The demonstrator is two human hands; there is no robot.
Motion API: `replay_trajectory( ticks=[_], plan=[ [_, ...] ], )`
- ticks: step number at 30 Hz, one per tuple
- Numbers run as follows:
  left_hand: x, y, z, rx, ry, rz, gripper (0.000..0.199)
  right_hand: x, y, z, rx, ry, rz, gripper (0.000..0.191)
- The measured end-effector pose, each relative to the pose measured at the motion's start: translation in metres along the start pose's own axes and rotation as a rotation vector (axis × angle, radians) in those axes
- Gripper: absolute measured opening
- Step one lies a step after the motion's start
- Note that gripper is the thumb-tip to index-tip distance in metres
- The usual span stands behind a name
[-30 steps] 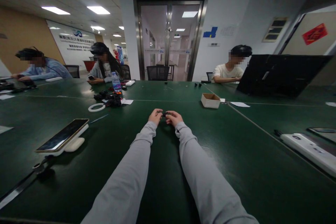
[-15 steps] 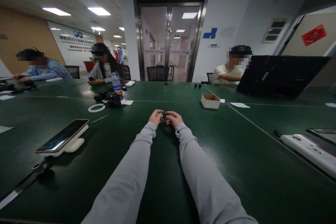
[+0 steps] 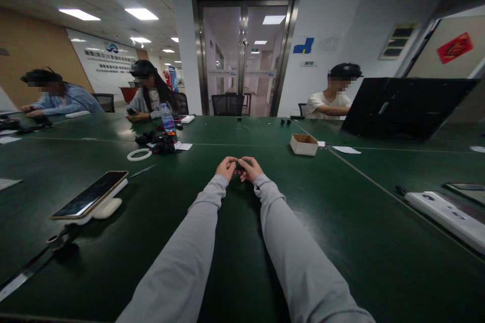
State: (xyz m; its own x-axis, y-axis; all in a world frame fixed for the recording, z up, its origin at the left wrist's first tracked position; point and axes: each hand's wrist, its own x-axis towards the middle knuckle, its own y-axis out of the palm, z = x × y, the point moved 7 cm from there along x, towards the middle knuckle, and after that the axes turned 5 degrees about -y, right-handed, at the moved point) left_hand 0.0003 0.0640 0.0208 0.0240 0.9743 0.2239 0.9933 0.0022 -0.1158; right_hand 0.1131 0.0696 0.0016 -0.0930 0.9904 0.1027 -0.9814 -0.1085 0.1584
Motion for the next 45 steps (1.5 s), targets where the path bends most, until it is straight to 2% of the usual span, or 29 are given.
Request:
replay_trajectory(
  ticks=[2,6,10,17,24,30,45],
  plan=[
    [0.001,0.000,0.001,0.006,0.011,0.004,0.016,0.000,0.001,0.002,-0.037,-0.009,-0.001,0.034],
    [0.002,0.000,0.004,0.018,0.032,-0.005,0.017,0.000,0.004,0.001,0.007,0.008,0.046,0.035],
    [0.003,0.000,0.005,0.024,0.048,0.003,0.017,0.002,0.002,0.000,-0.070,-0.009,0.033,0.026],
    [0.002,-0.001,0.002,0.035,0.040,-0.009,0.016,0.006,0.002,-0.004,-0.045,-0.029,0.034,0.028],
    [0.002,0.000,0.008,0.107,-0.026,-0.005,0.024,0.009,-0.001,-0.007,-0.022,-0.065,0.015,0.028],
    [0.008,0.001,0.017,0.051,-0.079,0.026,0.023,0.009,-0.002,-0.008,-0.030,-0.066,0.025,0.027],
    [0.008,0.002,0.017,0.021,-0.112,0.032,0.022,0.006,-0.002,-0.006,0.006,-0.066,0.035,0.019]
  ],
)
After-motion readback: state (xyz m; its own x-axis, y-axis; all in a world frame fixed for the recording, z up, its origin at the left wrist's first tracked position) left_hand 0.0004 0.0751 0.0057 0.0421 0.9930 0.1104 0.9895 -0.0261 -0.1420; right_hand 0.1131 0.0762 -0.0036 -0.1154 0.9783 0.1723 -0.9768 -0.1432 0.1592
